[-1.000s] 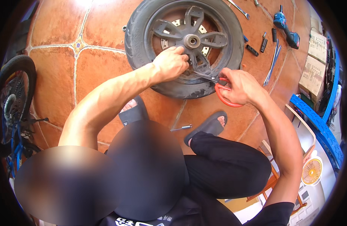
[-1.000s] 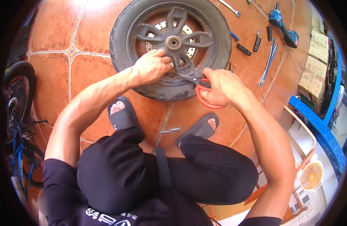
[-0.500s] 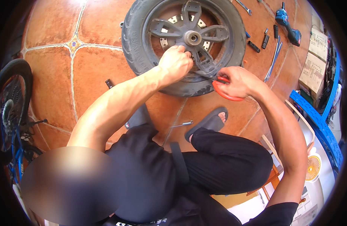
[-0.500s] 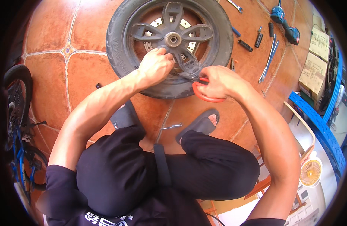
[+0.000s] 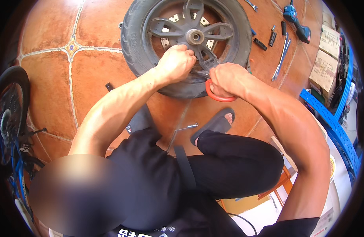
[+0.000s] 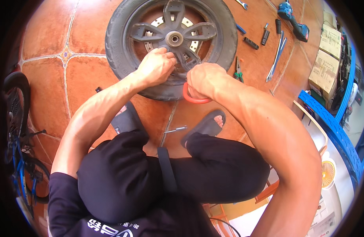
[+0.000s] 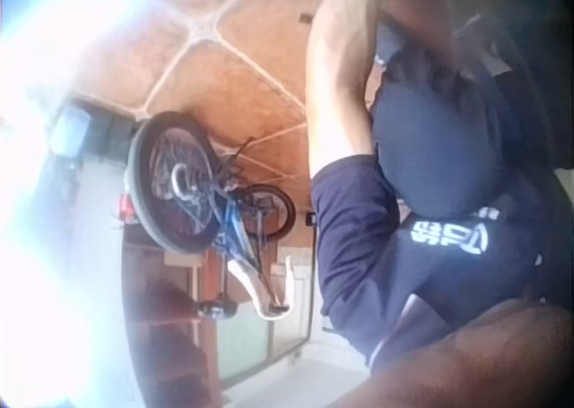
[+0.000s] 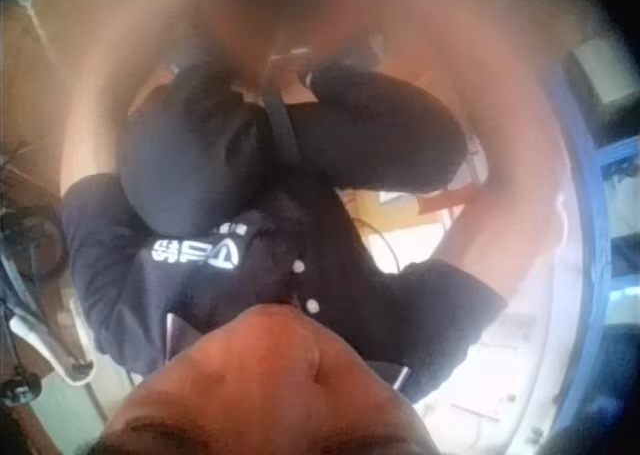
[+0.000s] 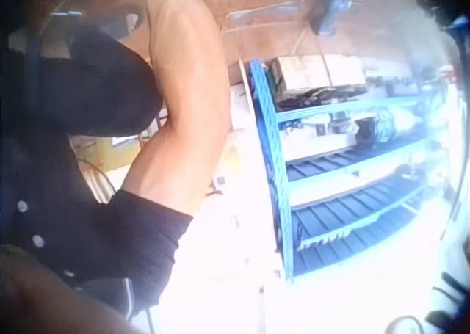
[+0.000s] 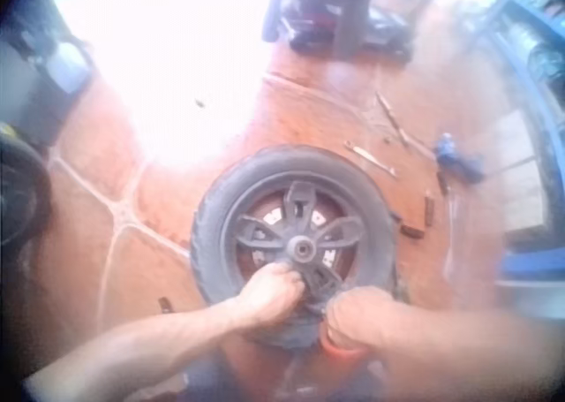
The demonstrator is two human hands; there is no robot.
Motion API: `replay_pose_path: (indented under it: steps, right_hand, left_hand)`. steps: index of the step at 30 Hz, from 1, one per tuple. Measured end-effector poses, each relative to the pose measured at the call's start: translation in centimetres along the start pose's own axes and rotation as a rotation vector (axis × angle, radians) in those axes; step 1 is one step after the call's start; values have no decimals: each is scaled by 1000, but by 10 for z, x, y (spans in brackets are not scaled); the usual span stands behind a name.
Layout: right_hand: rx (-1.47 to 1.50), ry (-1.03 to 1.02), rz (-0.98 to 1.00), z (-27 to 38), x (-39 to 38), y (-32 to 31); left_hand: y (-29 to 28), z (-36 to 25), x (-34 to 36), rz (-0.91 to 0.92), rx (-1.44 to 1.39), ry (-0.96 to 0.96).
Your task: The person removes a tire from a scooter wheel using a tire changing tool, then installs a new tire onto the rim using tire levers and a rubber mallet. The person works in a workshop with tiled flooring and various tools visible.
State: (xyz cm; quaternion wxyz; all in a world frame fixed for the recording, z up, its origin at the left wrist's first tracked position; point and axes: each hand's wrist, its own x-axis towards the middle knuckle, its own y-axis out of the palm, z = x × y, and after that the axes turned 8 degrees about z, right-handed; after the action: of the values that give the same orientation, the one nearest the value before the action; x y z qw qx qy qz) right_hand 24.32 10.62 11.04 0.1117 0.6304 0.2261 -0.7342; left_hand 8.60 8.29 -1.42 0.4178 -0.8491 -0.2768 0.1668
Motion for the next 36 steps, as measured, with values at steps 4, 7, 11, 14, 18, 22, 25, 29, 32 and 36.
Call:
replay_pose_path:
  steps: [4,7,11,14,18,22,25,29,32,36]
  right_hand:
    - [5,44,15,4,-5,-2]
    - [46,128,102,12,1,-3]
    - [132,204,190,23,17,-1]
    - [150,246,98,22,23,10]
    - [257,306,-40,15,22,26]
    - [174,259,-63,13,17,21]
    - [110,236,-46,10,15,19]
    - [167,219,-23,12,10,13]
    - [234,213,16,9,4,10]
    - [271,214,67,1,2,6]
  left_hand:
    - [0,-2,1,-1,-37,-21]
    - [-1,-4,1,-7,-53,-36]
    - [-1,-6,4,20,-34,-43]
    - [0,-5,4,29,-25,-46]
    - [1,-3,6,34,-10,-61]
    - [3,-3,5,18,-21,-56]
    - [3,-3,6,8,-23,-51]
    - [2,0,6,-4,-3,-47]
    - [0,-2,4,8,-29,-41]
    - [-4,-1,5,42,47,8]
